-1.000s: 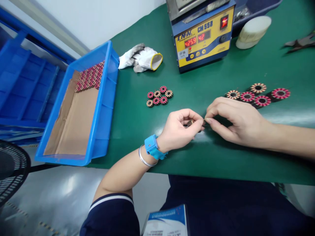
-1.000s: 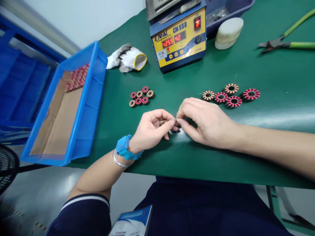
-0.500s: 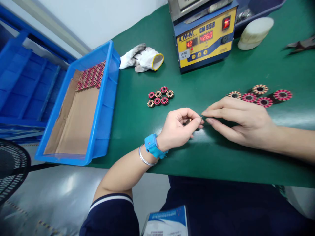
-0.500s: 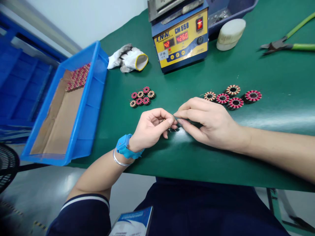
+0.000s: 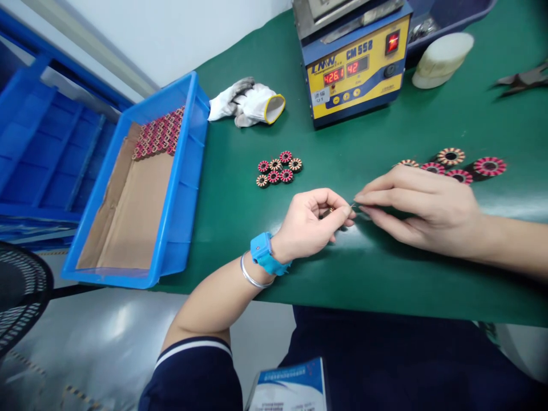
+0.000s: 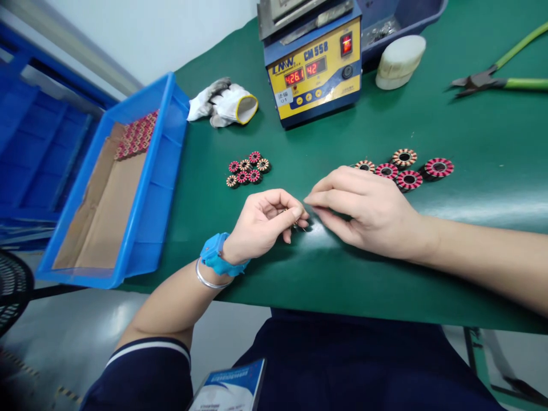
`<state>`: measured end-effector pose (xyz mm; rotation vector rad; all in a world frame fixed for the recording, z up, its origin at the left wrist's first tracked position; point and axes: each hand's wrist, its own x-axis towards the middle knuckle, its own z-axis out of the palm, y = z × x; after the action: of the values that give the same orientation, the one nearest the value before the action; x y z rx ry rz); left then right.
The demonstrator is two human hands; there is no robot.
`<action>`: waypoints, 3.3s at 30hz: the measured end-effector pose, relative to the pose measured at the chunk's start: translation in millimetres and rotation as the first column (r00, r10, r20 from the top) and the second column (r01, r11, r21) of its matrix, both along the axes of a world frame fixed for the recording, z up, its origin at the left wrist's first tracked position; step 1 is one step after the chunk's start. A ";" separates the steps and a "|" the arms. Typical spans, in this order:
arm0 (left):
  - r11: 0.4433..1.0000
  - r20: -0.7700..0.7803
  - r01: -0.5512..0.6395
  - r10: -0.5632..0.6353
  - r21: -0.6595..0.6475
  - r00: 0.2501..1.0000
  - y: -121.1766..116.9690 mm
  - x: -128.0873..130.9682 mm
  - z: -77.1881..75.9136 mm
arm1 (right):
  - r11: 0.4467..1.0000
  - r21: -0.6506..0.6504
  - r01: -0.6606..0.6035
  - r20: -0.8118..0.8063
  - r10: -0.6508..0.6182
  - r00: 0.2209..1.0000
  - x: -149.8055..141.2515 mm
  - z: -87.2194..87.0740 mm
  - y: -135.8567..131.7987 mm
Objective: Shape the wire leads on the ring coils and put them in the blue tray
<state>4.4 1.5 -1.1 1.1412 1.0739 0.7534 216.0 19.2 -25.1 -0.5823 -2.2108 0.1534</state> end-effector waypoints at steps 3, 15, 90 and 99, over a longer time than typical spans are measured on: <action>0.999 -0.005 0.033 -0.034 -0.021 0.999 -0.6 0.5 1.5 | 0.998 0.055 -0.003 0.061 0.000 0.998 2.5 -1.8 4.0; 0.765 -0.336 0.228 -0.016 0.603 0.942 -10.5 -0.8 -1.9 | 0.784 -0.601 -0.155 -0.033 0.170 0.985 -0.7 9.8 4.8; 0.979 -0.093 0.172 -0.162 0.108 0.982 -4.9 -5.7 7.8 | 0.951 -0.284 -0.119 -0.009 0.121 0.993 6.0 8.0 2.7; 0.714 -0.335 0.249 -0.021 0.655 0.942 -10.9 -3.3 -2.0 | 0.537 -0.828 -0.163 -0.102 0.142 0.985 -4.2 14.6 -2.5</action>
<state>1.1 -9.4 -3.1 2.0229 0.9557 0.9108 211.9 16.7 -10.5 -0.8709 -2.0550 1.3785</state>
